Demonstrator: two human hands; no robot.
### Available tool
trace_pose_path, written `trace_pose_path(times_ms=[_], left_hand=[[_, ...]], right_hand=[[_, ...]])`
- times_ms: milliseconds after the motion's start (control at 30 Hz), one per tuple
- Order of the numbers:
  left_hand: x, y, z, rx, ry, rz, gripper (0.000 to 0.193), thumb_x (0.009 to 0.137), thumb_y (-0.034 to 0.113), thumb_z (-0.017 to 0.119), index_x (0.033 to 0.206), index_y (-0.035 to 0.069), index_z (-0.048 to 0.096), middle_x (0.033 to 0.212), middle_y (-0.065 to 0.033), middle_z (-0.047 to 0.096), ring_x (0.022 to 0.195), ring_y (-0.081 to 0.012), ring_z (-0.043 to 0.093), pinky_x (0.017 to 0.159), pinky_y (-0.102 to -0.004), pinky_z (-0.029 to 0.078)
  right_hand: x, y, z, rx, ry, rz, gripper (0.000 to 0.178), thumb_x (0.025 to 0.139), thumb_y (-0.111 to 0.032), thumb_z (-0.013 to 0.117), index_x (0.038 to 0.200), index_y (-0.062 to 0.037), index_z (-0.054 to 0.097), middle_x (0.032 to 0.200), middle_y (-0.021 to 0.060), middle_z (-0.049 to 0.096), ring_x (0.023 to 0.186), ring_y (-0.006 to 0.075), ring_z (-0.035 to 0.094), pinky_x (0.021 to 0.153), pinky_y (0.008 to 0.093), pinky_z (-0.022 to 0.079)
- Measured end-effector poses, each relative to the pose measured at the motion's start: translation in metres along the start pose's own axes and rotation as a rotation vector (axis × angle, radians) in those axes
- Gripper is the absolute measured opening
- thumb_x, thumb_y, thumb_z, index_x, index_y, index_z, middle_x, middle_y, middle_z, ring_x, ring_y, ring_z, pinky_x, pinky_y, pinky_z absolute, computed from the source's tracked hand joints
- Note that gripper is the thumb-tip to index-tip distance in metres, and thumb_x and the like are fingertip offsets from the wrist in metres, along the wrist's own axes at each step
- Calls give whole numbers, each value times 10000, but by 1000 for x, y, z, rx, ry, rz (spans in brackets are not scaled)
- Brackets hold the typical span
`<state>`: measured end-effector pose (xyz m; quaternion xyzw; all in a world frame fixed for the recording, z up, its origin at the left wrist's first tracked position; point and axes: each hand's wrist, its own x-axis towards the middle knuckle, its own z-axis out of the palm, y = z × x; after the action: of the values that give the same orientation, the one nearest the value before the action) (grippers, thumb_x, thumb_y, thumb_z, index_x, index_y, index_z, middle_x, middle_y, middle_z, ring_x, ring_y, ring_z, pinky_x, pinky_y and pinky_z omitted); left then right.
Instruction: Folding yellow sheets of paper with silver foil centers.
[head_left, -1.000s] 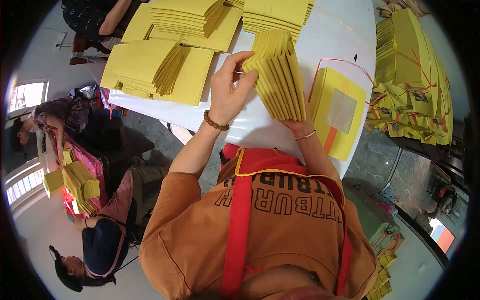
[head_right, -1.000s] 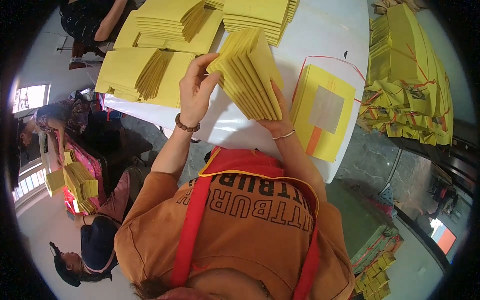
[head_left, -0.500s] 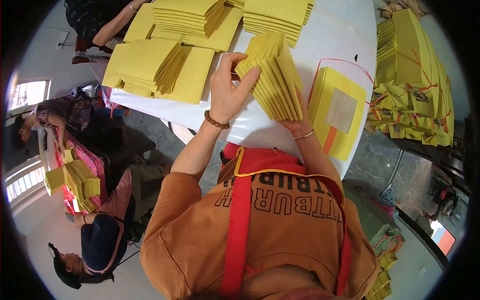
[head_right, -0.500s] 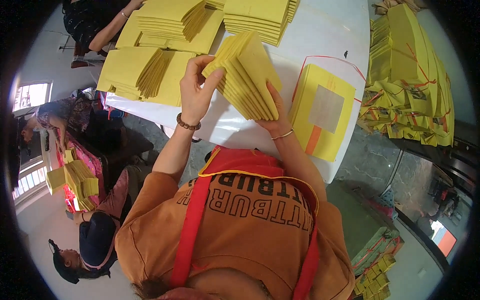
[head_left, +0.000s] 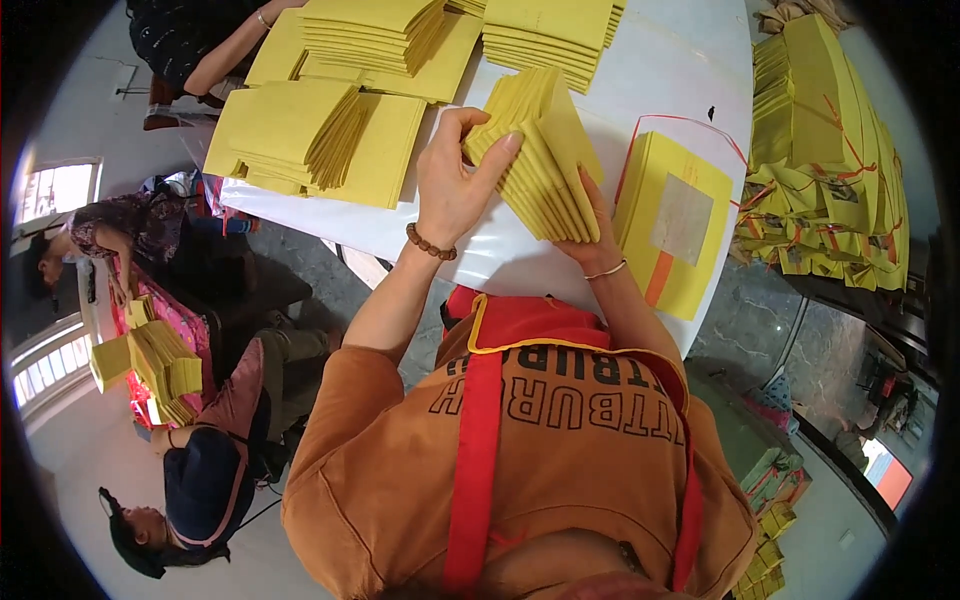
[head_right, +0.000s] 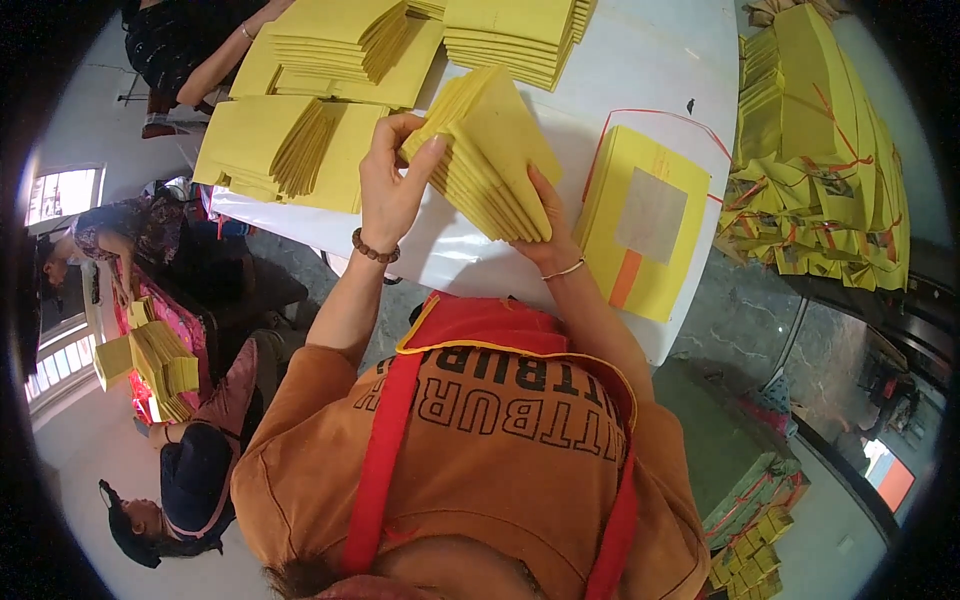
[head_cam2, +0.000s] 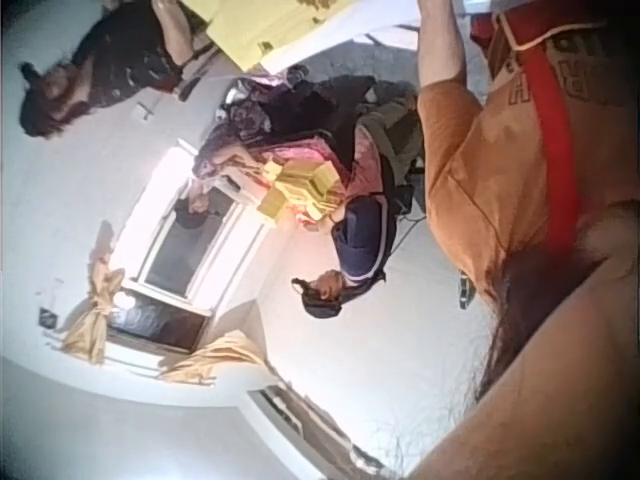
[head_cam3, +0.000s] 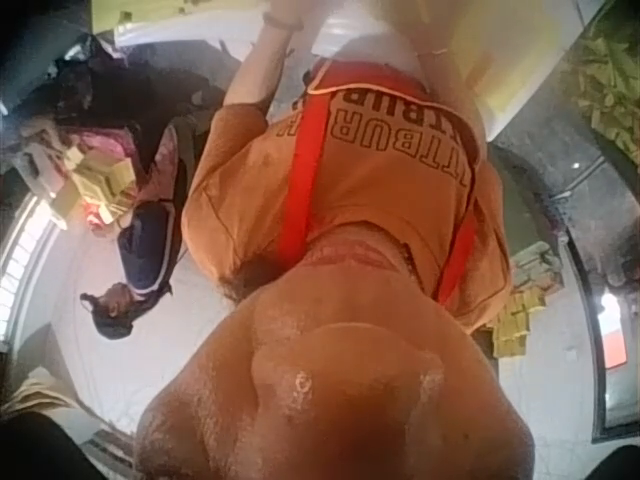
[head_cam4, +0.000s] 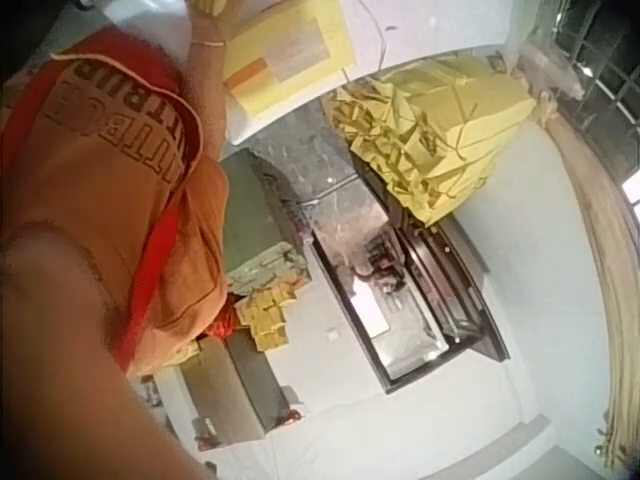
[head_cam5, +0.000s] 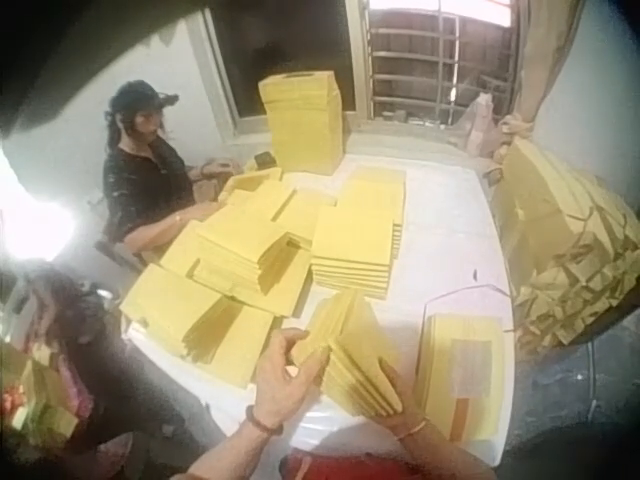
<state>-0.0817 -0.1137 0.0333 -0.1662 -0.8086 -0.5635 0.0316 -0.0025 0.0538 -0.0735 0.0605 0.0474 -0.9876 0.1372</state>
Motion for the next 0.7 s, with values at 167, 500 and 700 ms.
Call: trace_pose_path(times_ms=[167,500,700], left_hand=[[1,-2,1,51,6,-6,496,759,382,704,1011,-11,534,831,-98,598,637,-155,509,571,-283,417],[-8,-58,37,-1098,65,-487,726,875,198,616,1366,94,92,1262,-121,409,1080,-184,461,934,-365,387],[23,-98,61,-1018,28,-653,692,798,136,692,1293,50,215,1199,-129,444,1063,-203,473,909,-335,406]], right_hand=[[0,3,10,-95,161,-65,424,920,-345,502,1236,-62,496,1163,96,592,1014,207,605,827,354,532],[22,-33,38,-642,448,-231,379,860,-262,613,1165,-56,523,1059,46,608,912,151,613,746,281,526],[61,-62,30,-910,595,-102,413,804,-257,685,1131,-49,543,1047,40,607,908,133,602,741,265,506]])
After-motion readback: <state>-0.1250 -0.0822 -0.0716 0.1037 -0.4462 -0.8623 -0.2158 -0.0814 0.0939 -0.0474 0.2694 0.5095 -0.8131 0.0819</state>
